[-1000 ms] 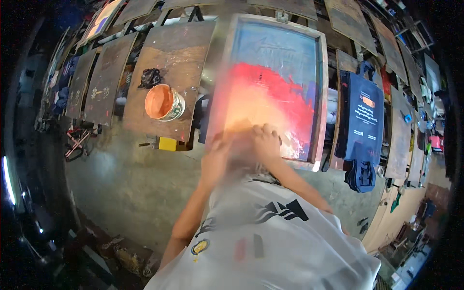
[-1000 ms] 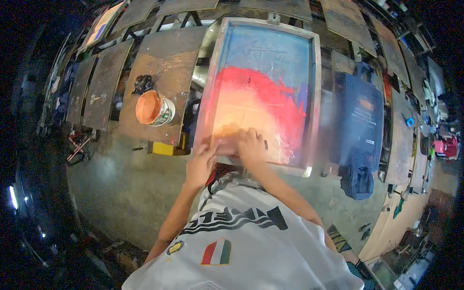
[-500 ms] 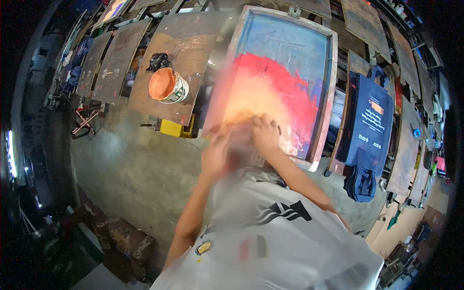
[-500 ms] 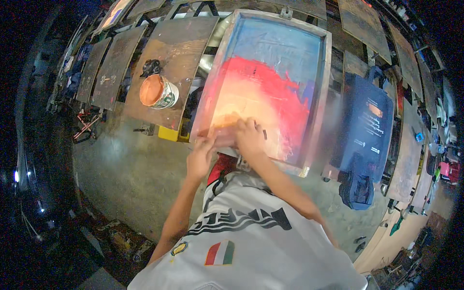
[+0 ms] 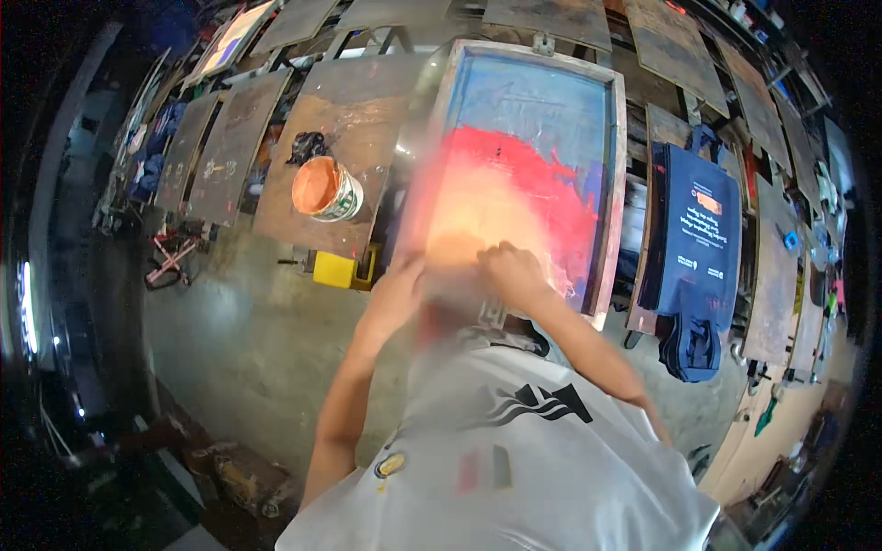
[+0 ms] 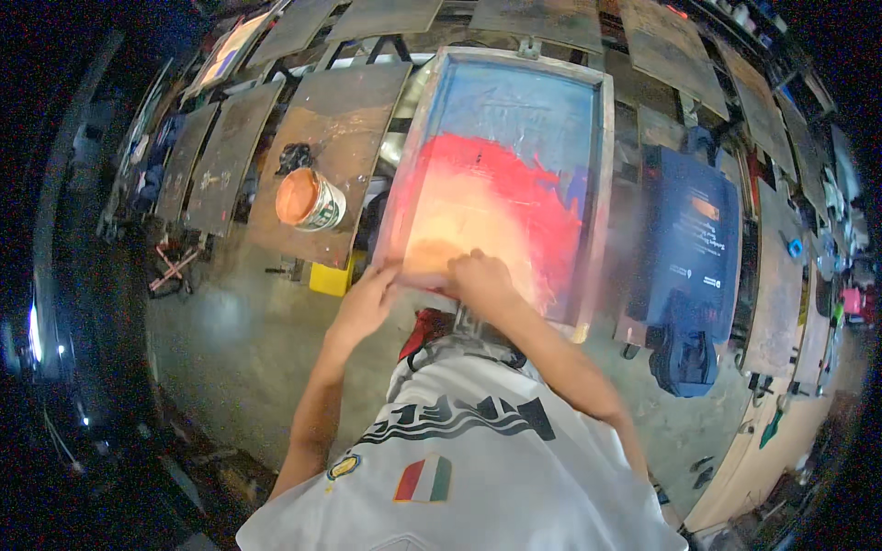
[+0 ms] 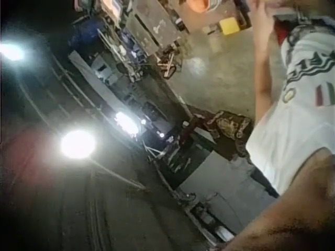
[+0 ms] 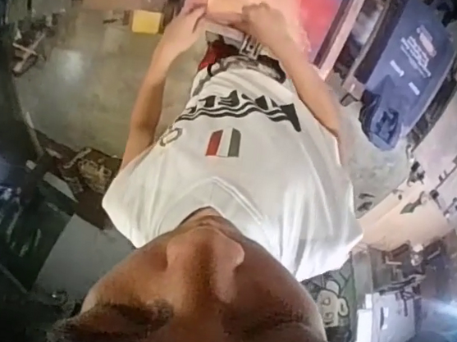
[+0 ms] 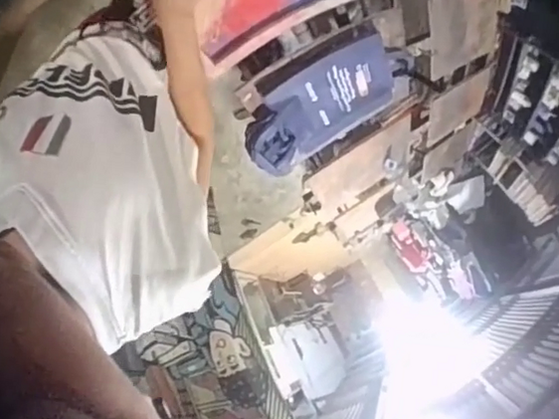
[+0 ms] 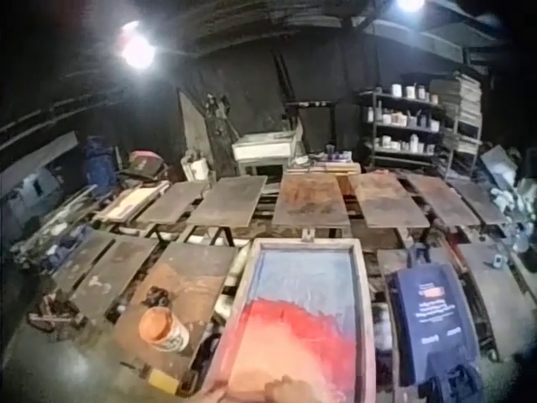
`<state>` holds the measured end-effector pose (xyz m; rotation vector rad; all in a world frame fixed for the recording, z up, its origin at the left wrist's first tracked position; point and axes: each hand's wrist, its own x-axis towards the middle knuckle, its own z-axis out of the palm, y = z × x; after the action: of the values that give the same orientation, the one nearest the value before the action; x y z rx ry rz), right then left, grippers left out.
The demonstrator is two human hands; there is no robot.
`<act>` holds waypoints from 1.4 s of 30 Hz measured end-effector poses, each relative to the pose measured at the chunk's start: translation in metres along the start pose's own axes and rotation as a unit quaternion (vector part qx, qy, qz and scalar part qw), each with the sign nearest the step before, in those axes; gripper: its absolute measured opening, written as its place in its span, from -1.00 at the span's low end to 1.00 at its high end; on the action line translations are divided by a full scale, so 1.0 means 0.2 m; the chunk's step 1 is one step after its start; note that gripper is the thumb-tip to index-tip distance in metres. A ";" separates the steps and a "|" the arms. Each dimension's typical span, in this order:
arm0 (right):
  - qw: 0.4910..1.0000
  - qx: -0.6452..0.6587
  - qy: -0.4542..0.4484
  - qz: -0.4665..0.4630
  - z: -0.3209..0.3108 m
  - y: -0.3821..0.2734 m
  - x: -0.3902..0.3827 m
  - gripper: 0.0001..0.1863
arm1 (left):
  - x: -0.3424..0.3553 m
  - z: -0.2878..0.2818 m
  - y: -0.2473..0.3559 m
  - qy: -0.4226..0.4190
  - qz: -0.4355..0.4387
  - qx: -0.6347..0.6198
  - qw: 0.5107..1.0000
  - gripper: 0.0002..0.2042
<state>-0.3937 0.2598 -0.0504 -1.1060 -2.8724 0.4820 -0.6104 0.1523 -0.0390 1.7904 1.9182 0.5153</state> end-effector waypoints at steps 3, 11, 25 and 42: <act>0.999 0.023 0.006 -0.026 0.09 -0.01 -0.06 -0.82 | 0.01 -0.05 0.02 -0.074 -0.012 0.033 0.997 -0.68; 0.999 0.014 0.036 0.011 0.06 0.01 0.11 -0.82 | 0.31 0.06 -0.18 -0.016 0.177 0.145 0.973 -0.58; 0.993 -0.030 0.067 0.091 0.12 0.04 0.41 -0.79 | 0.64 -0.02 -0.35 0.030 0.205 0.089 0.974 -0.64; 0.985 -0.018 -0.101 0.136 0.19 -0.03 0.37 -0.70 | 0.61 0.07 -0.56 -0.050 0.257 0.053 0.964 -0.53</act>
<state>-0.4577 0.2935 -0.0902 -1.5530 -2.9180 0.5865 -0.7000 0.2638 -0.1235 2.3470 1.4256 0.4837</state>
